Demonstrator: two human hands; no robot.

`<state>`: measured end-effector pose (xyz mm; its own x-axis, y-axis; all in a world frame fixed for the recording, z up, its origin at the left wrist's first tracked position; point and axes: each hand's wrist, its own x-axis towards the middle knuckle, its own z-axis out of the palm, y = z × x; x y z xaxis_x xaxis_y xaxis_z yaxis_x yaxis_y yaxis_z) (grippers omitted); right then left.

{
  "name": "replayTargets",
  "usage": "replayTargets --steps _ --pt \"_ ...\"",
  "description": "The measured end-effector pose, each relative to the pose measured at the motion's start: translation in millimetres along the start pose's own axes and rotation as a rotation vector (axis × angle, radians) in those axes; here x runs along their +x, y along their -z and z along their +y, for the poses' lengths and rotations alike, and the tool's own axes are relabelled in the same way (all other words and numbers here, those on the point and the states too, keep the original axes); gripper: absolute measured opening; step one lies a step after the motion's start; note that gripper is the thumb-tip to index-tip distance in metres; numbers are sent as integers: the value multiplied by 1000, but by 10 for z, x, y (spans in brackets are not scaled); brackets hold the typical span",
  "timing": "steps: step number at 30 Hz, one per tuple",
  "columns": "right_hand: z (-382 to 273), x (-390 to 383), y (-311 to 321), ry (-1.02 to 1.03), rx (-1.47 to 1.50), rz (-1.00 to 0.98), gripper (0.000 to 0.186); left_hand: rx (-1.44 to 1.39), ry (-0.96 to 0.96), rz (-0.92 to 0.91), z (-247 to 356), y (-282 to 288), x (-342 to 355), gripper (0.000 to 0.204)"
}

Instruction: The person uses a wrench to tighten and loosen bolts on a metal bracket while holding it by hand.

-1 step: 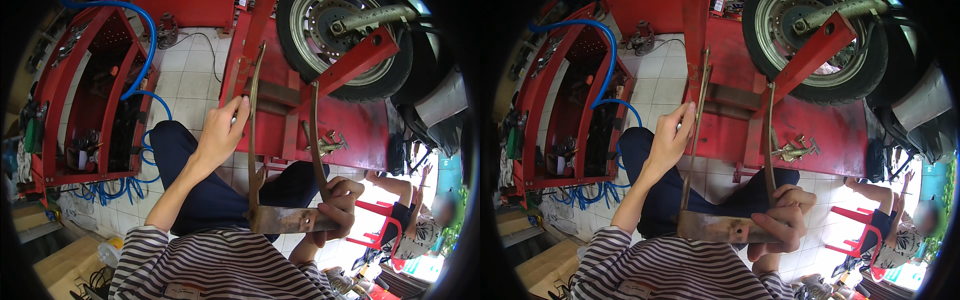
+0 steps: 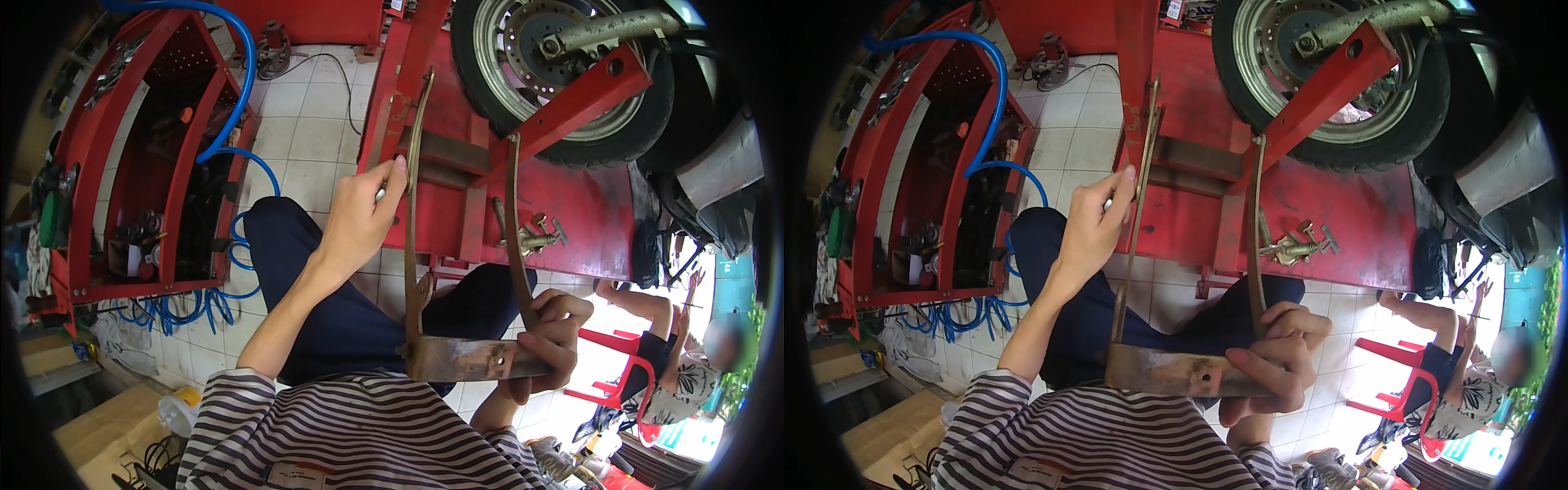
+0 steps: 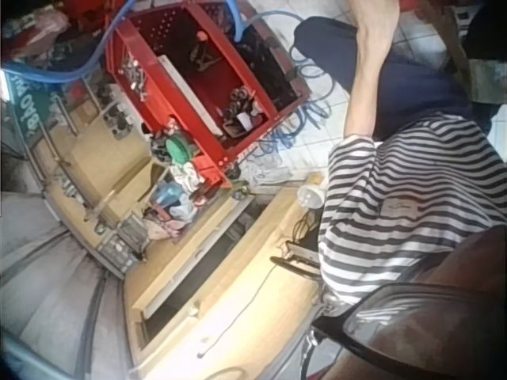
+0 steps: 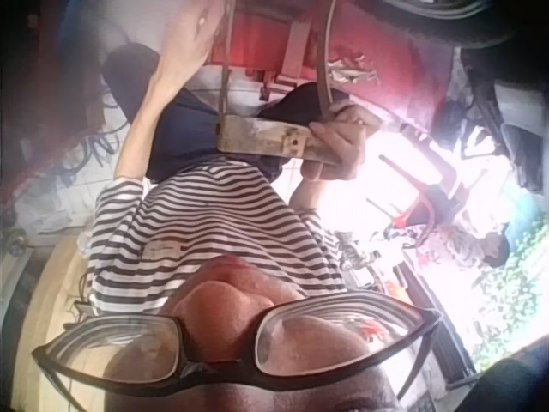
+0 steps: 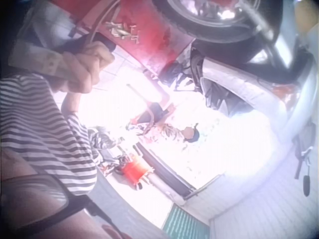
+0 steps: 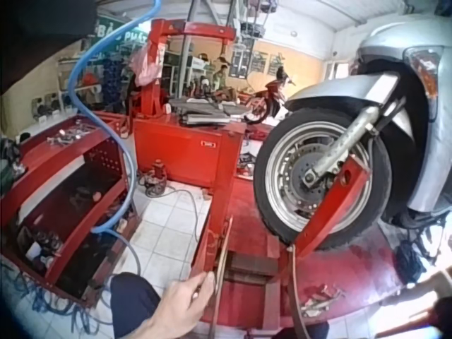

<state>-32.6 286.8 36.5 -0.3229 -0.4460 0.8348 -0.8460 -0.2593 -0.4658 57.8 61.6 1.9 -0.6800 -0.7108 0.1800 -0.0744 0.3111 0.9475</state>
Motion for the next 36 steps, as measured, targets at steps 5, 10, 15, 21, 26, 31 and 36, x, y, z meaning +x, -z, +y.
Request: replayTargets --steps 5,10,15,21,26,31,36 --pt "4 -40 -26 -3 -5 36 79 42 -13 63 -7 -8 0 44" --pt "3 -39 -24 -1 -10 22 79 62 -23 13 -72 -4 -23 37" --pt "12 -49 -18 11 -12 9 79 52 -119 -71 -81 -15 -54 30" --pt "22 -61 -24 17 -9 15 79 -59 -76 -105 -135 -6 -21 30" --pt "-10 -57 -27 -39 -16 38 72 -14 -67 -70 -133 -13 -15 34" --pt "-4 -40 -18 0 -22 9 78 38 7 -15 34 24 3 44" --pt "-30 -26 -42 -29 -21 44 76 176 -50 20 47 55 50 46"
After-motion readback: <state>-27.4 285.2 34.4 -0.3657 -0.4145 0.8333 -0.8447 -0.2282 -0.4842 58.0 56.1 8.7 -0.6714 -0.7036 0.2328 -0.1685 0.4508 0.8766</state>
